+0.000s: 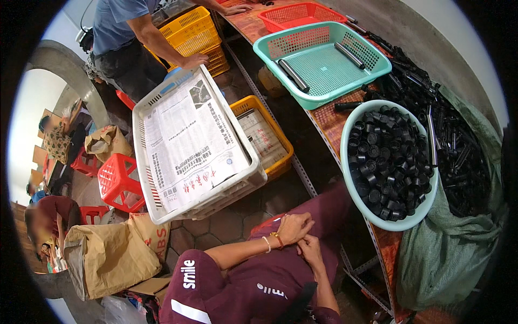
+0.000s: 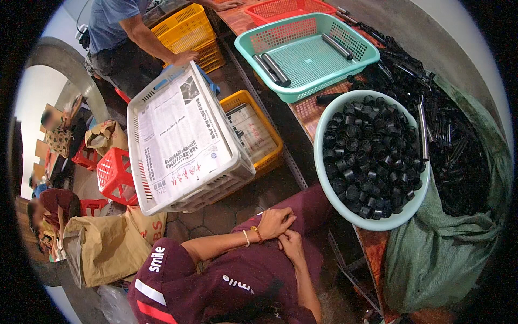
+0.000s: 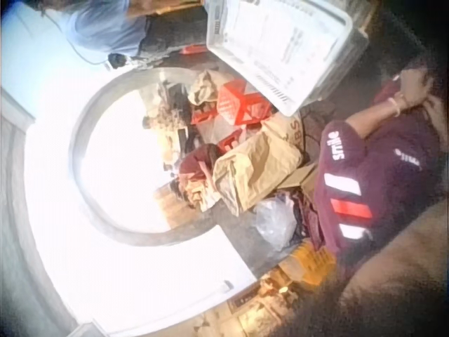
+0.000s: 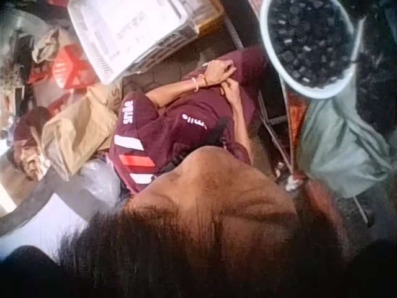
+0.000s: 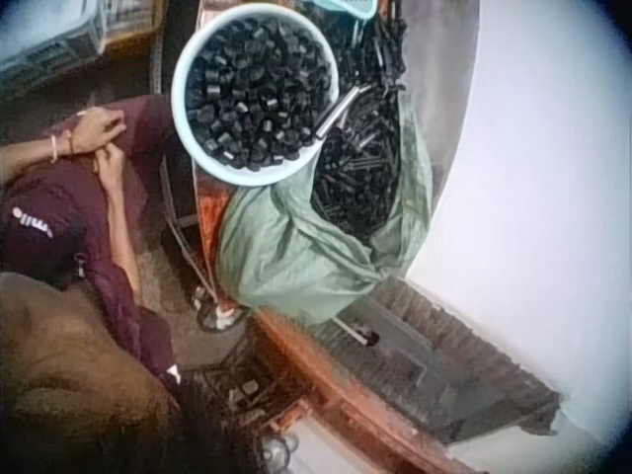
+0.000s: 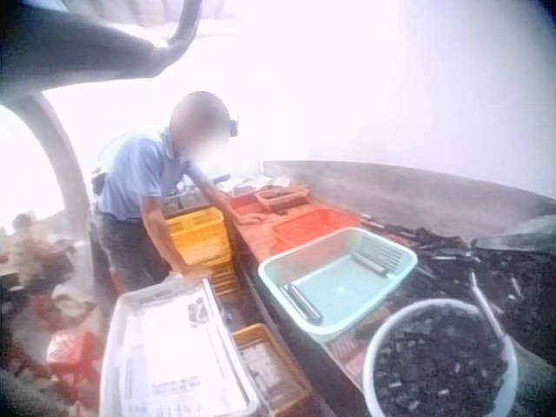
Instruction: The person repeatedly picks up metal rods and black plastic caps, fits the caps onto the rods, and places the assembled units into a green basket. The person works at a table with multiple baskets and a large sack of parts, while another person works nearby.
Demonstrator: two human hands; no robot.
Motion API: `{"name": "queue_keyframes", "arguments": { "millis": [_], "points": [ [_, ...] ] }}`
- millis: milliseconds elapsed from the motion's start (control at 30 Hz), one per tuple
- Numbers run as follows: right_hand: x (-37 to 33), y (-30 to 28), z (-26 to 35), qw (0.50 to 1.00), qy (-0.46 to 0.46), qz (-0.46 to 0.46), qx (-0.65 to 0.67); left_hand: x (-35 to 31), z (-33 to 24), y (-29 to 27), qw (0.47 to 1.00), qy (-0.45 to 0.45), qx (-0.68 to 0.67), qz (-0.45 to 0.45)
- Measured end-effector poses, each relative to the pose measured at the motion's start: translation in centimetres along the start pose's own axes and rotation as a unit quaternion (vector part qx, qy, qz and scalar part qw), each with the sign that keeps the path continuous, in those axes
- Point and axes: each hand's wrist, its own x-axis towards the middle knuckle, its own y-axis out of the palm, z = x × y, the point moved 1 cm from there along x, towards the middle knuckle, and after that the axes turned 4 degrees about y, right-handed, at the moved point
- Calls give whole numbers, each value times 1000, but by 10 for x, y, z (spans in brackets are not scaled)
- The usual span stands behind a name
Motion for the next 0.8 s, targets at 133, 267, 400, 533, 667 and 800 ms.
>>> {"name": "queue_keyframes", "arguments": {
  "millis": [133, 267, 400, 533, 667, 800],
  "points": [
    [3, -2, -6, 1000, -15, 3, -10, 1, -1, -1, 1000, 6, 2, -1],
    [6, -2, -15, 999, -41, 9, 0, 0, 3, 1, 1000, 11, 6, -2],
    [5, -1, -11, 999, -39, 7, 6, 1, 3, 1, 1000, 15, 7, -3],
    [5, -2, -12, 999, -34, 6, 2, 1, 2, 0, 1000, 5, 3, 1],
    [4, -1, -9, 1000, -26, 9, 5, 1, 1, -1, 1000, 0, -1, 3],
    [4, -1, -6, 1000, -25, 11, 14, 1, 1, -2, 1000, -2, -5, 5]
  ]
}}
